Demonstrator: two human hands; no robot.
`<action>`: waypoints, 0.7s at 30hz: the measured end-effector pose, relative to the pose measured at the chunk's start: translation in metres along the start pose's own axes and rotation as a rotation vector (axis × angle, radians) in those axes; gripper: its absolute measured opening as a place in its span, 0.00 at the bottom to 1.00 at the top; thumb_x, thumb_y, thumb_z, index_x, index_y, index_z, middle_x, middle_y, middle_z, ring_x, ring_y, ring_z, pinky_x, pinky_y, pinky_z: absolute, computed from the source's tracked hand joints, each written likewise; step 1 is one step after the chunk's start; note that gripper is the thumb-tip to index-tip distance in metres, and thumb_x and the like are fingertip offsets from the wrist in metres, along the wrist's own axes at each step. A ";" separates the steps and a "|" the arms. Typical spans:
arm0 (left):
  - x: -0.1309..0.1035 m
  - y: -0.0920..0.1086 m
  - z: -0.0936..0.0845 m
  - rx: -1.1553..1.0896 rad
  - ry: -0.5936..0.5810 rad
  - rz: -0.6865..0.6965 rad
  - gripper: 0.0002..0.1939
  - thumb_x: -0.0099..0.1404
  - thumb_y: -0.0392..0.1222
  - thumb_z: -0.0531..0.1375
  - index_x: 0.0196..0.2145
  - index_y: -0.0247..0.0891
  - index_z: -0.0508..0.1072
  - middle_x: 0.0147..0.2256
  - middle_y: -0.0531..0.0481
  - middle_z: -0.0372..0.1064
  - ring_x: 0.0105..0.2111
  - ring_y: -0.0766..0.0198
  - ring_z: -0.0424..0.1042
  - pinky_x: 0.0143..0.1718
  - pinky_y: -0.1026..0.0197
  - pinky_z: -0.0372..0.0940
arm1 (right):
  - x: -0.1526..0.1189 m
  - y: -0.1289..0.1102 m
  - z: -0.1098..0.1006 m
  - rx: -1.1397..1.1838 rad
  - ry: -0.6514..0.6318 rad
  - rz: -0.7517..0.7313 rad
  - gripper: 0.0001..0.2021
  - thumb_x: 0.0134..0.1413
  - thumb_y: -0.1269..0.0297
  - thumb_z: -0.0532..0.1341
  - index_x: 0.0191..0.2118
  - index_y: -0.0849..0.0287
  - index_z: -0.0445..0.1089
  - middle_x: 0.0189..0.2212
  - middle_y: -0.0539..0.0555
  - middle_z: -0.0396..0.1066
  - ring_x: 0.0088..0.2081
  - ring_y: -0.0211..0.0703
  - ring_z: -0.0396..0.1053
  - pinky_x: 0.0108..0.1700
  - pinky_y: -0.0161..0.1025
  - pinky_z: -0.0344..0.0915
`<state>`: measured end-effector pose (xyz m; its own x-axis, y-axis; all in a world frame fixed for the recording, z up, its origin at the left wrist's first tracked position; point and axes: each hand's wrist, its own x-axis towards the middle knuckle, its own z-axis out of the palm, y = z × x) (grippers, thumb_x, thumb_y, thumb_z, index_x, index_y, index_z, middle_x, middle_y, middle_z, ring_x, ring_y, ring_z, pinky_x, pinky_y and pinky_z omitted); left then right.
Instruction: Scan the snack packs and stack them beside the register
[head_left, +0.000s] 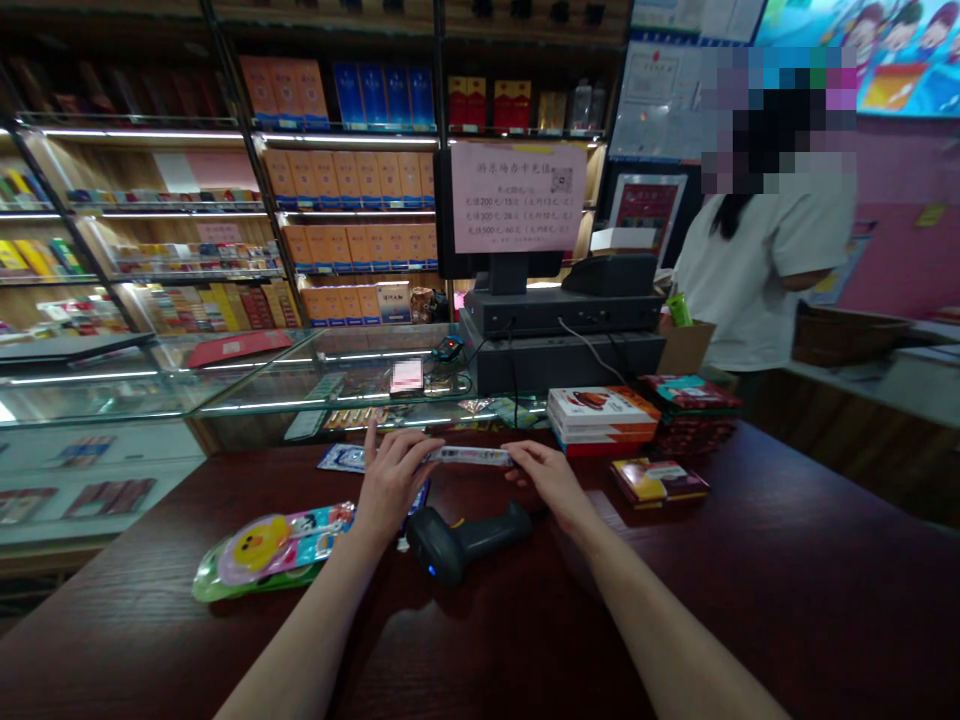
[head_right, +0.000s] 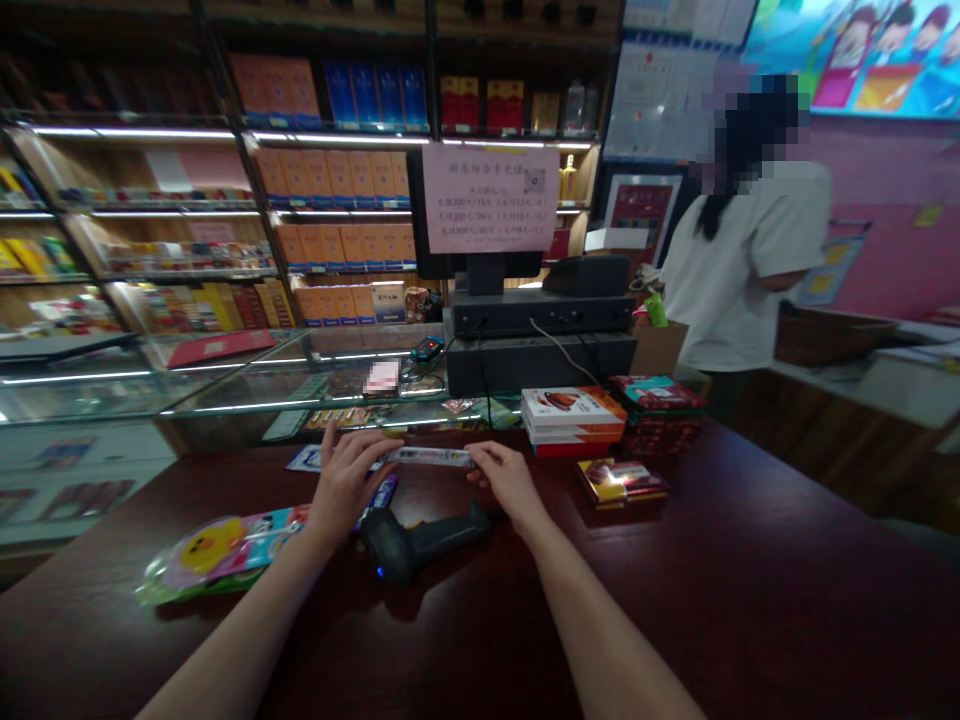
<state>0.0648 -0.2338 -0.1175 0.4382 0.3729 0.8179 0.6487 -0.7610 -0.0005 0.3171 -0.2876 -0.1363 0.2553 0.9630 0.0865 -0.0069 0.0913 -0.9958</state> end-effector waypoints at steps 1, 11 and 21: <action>0.000 0.000 0.000 0.001 -0.005 -0.003 0.11 0.69 0.42 0.59 0.49 0.47 0.74 0.43 0.52 0.75 0.47 0.60 0.73 0.70 0.37 0.34 | 0.000 0.000 0.000 0.020 0.000 0.016 0.15 0.51 0.53 0.67 0.39 0.58 0.79 0.35 0.54 0.79 0.28 0.38 0.74 0.27 0.32 0.62; -0.003 -0.005 0.004 0.003 -0.025 -0.079 0.14 0.68 0.47 0.60 0.51 0.46 0.72 0.42 0.50 0.76 0.45 0.59 0.74 0.69 0.41 0.40 | 0.000 -0.004 -0.003 0.268 -0.008 0.158 0.11 0.47 0.59 0.71 0.37 0.57 0.76 0.33 0.51 0.77 0.30 0.37 0.76 0.27 0.30 0.66; -0.006 -0.007 0.009 -0.098 -0.171 -0.161 0.15 0.70 0.46 0.57 0.54 0.48 0.70 0.45 0.50 0.76 0.46 0.59 0.74 0.67 0.41 0.43 | 0.003 0.001 -0.008 0.291 0.042 0.154 0.11 0.48 0.59 0.71 0.36 0.56 0.75 0.33 0.52 0.78 0.33 0.39 0.77 0.31 0.32 0.68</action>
<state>0.0633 -0.2255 -0.1277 0.4387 0.5717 0.6934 0.6591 -0.7292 0.1842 0.3254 -0.2864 -0.1370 0.2694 0.9603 -0.0721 -0.3234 0.0197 -0.9461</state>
